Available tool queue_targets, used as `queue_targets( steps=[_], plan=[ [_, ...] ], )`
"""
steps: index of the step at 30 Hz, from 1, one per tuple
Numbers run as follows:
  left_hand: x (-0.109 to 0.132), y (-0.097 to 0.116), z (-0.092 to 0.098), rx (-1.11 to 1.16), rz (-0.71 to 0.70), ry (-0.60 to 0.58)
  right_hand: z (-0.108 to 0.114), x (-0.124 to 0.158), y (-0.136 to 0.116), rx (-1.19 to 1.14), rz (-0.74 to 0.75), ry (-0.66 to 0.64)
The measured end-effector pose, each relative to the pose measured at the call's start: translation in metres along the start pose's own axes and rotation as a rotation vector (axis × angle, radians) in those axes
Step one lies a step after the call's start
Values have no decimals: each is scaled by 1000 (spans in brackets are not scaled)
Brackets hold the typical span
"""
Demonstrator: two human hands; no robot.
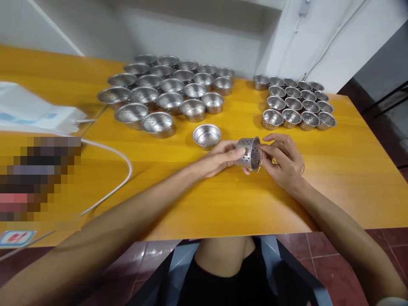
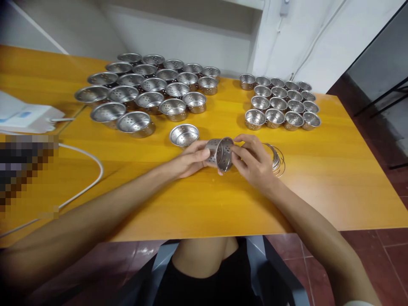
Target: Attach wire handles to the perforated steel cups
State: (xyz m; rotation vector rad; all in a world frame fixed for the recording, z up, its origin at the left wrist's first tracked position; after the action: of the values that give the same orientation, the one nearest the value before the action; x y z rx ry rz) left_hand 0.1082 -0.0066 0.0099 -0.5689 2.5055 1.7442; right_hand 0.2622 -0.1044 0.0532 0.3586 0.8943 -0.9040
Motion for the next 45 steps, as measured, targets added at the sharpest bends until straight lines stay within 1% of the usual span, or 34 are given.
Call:
queue_targets(
  steps=[3,5,8,11,16,19,21,23,28,31,34,37,39,41,45],
  plan=[
    [0,-2,1,15,4,5,-5,3,-1,30,74,-41],
    [0,-2,1,22,3,13,-8,3,0,-2,102,-52],
    [-1,-2,1,31,3,13,-7,-1,2,-90,59,-14],
    [-1,-3,1,37,16,0,-6,-6,4,-184,-76,2],
    [0,-4,3,58,31,-15,-8,0,13,-484,-410,-15],
    [0,-4,4,59,32,-12,-11,4,18,-677,-487,2],
    [0,-4,4,54,32,-5,-11,5,20,-713,-495,6],
    [0,-4,3,43,29,-7,-10,4,21,-697,-492,3],
    [0,-5,4,24,23,8,-7,4,21,-690,-431,-3],
    [-1,-7,4,28,28,19,-6,6,24,-680,-448,4],
    [-1,-7,4,17,34,20,-6,6,27,-671,-458,-28],
    [-1,-6,4,7,31,17,-4,3,25,-568,-422,-49],
    [-1,-6,3,7,27,18,-1,1,23,-490,-383,-35],
    [-1,-6,3,8,27,21,2,0,21,-451,-344,-13],
    [-1,-7,4,-2,25,27,3,0,20,-388,-314,-24]
  ],
)
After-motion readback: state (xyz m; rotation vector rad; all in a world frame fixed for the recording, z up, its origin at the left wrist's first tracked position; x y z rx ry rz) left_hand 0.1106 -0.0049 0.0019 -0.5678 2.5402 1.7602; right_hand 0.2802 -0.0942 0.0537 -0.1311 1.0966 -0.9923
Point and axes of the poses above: each hand's wrist, its own x-axis away from the middle knuckle, its own z-axis out of the back of the hand, y = z × x, the point moved 5 cm from there along -x, towards the middle knuckle, and after that the axes turned 11 degrees about -y, right-handed, at the moved point
